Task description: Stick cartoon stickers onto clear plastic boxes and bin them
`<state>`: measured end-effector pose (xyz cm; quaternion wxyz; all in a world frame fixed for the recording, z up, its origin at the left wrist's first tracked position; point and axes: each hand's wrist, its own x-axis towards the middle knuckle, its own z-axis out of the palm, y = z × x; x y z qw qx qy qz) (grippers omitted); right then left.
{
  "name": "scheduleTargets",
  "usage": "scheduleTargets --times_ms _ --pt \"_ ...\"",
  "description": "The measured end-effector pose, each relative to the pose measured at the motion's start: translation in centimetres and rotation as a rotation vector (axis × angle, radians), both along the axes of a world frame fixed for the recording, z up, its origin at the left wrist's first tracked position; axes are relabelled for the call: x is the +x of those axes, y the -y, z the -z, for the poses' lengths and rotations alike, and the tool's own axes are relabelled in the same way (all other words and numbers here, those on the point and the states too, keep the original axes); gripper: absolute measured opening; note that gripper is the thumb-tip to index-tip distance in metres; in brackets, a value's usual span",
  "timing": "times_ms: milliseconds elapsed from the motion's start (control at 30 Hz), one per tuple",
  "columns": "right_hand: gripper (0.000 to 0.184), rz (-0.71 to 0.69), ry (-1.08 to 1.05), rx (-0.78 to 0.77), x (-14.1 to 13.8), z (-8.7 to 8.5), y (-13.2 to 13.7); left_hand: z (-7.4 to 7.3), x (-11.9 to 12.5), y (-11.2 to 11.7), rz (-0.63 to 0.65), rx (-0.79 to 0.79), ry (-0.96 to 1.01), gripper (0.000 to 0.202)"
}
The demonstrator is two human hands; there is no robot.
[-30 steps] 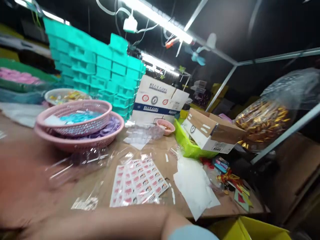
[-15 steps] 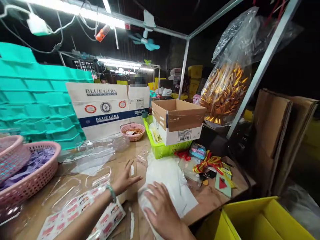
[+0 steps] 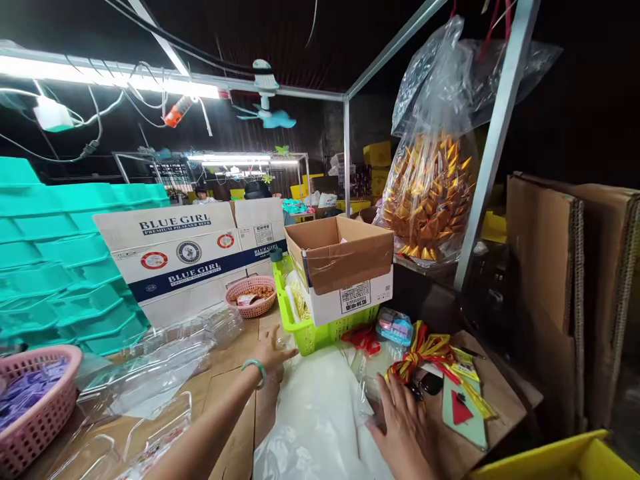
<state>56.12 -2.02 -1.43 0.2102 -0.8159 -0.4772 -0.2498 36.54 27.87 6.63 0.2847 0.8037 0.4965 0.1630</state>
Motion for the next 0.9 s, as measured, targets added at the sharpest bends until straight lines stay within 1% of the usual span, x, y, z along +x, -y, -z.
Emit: scheduleTargets --times_ms 67,100,167,200,233,267,333,400,467,500,533,567,633,733,800,900 --pt "0.061 -0.043 -0.052 -0.029 0.5 -1.2 -0.1 0.5 -0.4 -0.1 0.003 -0.019 0.08 0.105" --pt "0.058 -0.066 -0.077 -0.021 0.5 -2.2 -0.1 0.8 -0.7 0.0 0.005 -0.029 0.131 0.104" --pt "0.057 -0.098 -0.124 0.065 -0.2 -4.6 -0.5 1.5 -1.1 0.1 -0.003 -0.051 0.251 0.1" --pt "0.063 -0.122 -0.163 0.129 -0.9 -5.9 -0.9 1.8 -1.4 0.2 -0.015 -0.067 0.318 0.098" --pt "0.071 -0.151 -0.231 0.188 -1.8 -7.1 -1.7 2.2 -1.7 0.2 -0.037 -0.09 0.387 0.098" --pt "0.074 -0.195 -0.329 0.225 -2.9 -8.0 -2.6 2.4 -2.1 0.3 -0.067 -0.122 0.456 0.097" --pt "0.071 -0.307 -0.621 0.246 -5.3 -9.1 -5.1 2.7 -3.0 0.5 -0.143 -0.198 0.593 0.096" --pt "0.066 -0.402 -1.027 0.237 -8.0 -9.0 -8.1 2.5 -4.1 0.7 -0.222 -0.277 0.739 0.092" --pt "0.061 -0.455 -1.411 0.301 -10.5 -8.2 -11.1 1.9 -5.1 1.2 -0.293 -0.358 0.892 0.084" --pt "0.059 -0.468 -1.544 0.353 -11.6 -7.8 -12.5 1.6 -5.6 1.6 -0.323 -0.405 0.966 0.079" --pt "0.057 -0.475 -1.633 0.41 -12.6 -7.3 -13.7 1.3 -6.0 2.2 -0.348 -0.455 1.034 0.072" --pt "0.056 -0.477 -1.686 0.455 -13.5 -6.9 -14.7 1.1 -6.3 2.8 -0.368 -0.508 1.097 0.066" --pt "0.057 -0.456 -1.732 0.491 -14.9 -6.2 -16.1 0.9 -6.8 4.5 -0.399 -0.598 1.206 0.057" --pt "0.063 -0.393 -1.786 0.527 -16.3 -5.8 -17.0 0.7 -7.3 7.2 -0.433 -0.668 1.334 0.051" --pt "0.064 -0.384 -1.799 0.567 -16.9 -6.2 -17.0 0.2 -7.8 8.5 -0.462 -0.704 1.408 0.05" --pt "0.062 -0.476 -1.849 0.663 -18.4 -7.9 -16.7 -1.0 -9.0 9.8 -0.504 -0.776 1.53 0.052"
